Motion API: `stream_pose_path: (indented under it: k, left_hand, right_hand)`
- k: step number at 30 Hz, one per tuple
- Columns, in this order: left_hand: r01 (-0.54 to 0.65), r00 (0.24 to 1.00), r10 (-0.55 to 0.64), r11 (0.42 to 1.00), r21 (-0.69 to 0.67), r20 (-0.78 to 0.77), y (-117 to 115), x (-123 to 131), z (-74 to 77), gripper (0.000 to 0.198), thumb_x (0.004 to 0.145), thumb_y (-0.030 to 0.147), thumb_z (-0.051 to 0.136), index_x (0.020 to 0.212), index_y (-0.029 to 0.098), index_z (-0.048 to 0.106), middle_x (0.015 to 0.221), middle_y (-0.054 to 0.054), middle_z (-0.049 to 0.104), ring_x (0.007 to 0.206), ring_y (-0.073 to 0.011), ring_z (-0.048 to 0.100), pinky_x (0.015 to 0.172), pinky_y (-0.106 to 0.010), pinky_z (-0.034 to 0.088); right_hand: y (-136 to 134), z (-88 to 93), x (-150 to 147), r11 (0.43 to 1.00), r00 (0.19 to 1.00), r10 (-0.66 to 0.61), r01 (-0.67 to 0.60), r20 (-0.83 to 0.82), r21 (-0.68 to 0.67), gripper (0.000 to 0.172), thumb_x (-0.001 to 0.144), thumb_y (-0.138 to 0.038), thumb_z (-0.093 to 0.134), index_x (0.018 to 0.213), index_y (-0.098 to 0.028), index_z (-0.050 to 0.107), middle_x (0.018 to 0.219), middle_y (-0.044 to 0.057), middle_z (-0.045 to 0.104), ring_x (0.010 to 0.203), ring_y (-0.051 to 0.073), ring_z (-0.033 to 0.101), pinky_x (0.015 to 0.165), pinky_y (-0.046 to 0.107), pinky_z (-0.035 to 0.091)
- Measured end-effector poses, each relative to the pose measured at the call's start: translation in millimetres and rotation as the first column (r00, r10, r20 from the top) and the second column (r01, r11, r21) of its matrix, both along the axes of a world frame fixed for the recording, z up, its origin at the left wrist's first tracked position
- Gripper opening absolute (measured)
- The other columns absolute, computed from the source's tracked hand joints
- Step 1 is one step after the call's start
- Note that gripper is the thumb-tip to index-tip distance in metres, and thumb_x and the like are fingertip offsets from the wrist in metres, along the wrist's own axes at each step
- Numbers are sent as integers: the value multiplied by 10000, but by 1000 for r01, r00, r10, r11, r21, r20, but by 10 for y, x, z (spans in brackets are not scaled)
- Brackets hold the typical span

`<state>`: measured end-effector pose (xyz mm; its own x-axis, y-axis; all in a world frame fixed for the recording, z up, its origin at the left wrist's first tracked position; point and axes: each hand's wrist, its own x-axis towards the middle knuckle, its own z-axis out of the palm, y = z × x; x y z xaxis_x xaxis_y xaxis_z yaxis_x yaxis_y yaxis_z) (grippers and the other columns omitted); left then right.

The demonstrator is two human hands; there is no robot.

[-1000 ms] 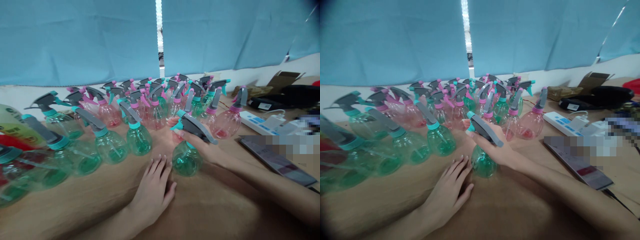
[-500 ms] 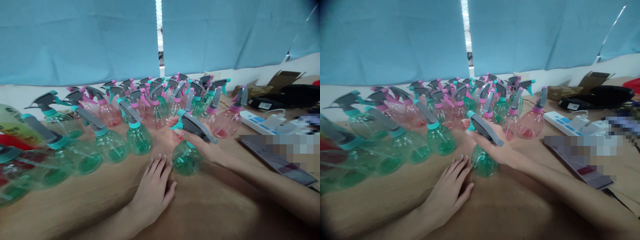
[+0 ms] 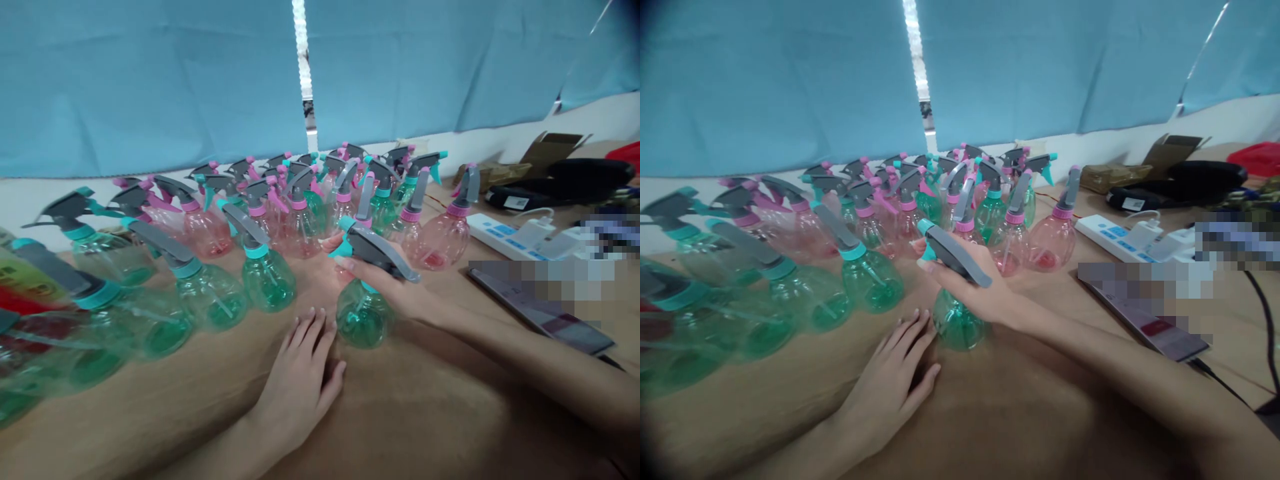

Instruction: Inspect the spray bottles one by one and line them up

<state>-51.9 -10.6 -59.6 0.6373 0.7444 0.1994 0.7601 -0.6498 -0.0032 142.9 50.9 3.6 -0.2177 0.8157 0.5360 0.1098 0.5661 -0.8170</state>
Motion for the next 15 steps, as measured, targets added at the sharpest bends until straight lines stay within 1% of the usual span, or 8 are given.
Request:
stream_pose_path:
  k: [2, 6, 10, 13, 15]
  left_hand:
    - [0, 1000, 0, 1000, -1, 1, -3, 0, 2, 473, 918, 320, 475, 1321, 72, 471, 1443, -200, 430, 1342, -334, 389, 1031, -537, 420]
    - [6, 1000, -6, 1000, -8, 0, -5, 6, 4, 473, 922, 321, 467, 1324, 72, 463, 1445, -197, 428, 1345, -332, 384, 1032, -543, 415]
    - [4, 1000, -4, 1000, -3, 8, -2, 7, -18, 467, 923, 321, 466, 1322, 78, 466, 1445, -199, 426, 1336, -337, 397, 1020, -547, 424]
    - [6, 1000, -6, 1000, 4, 10, 2, 0, -26, 462, 923, 326, 465, 1313, 80, 474, 1442, -195, 434, 1337, -334, 395, 1031, -544, 412]
    - [5, 1000, -5, 1000, 4, 10, 4, -3, -20, 455, 925, 328, 460, 1308, 84, 481, 1441, -190, 437, 1339, -329, 394, 1038, -533, 409]
  right_hand:
    - [1, 5, 3, 1000, 1000, 3, -3, -2, 6, 201, 864, -372, 586, 1013, -248, 637, 748, -21, 563, 649, 136, 493, 629, 291, 427]
    - [8, 13, 6, 999, 1000, 1, -2, 3, 40, 137, 862, -347, 583, 932, -241, 634, 777, -28, 554, 646, 122, 465, 610, 275, 404]
    - [24, 14, 7, 1000, 999, 16, -17, 38, 25, 167, 860, -358, 575, 969, -240, 618, 748, -33, 536, 634, 122, 444, 591, 273, 382]
    - [29, 10, 2, 1000, 999, -1, 0, 33, 20, 137, 855, -346, 581, 927, -231, 600, 735, -35, 514, 648, 121, 437, 600, 268, 378]
    - [24, 13, -1, 1000, 1000, 24, -24, 16, 10, 127, 850, -336, 585, 913, -226, 586, 762, -29, 520, 675, 123, 448, 622, 266, 391]
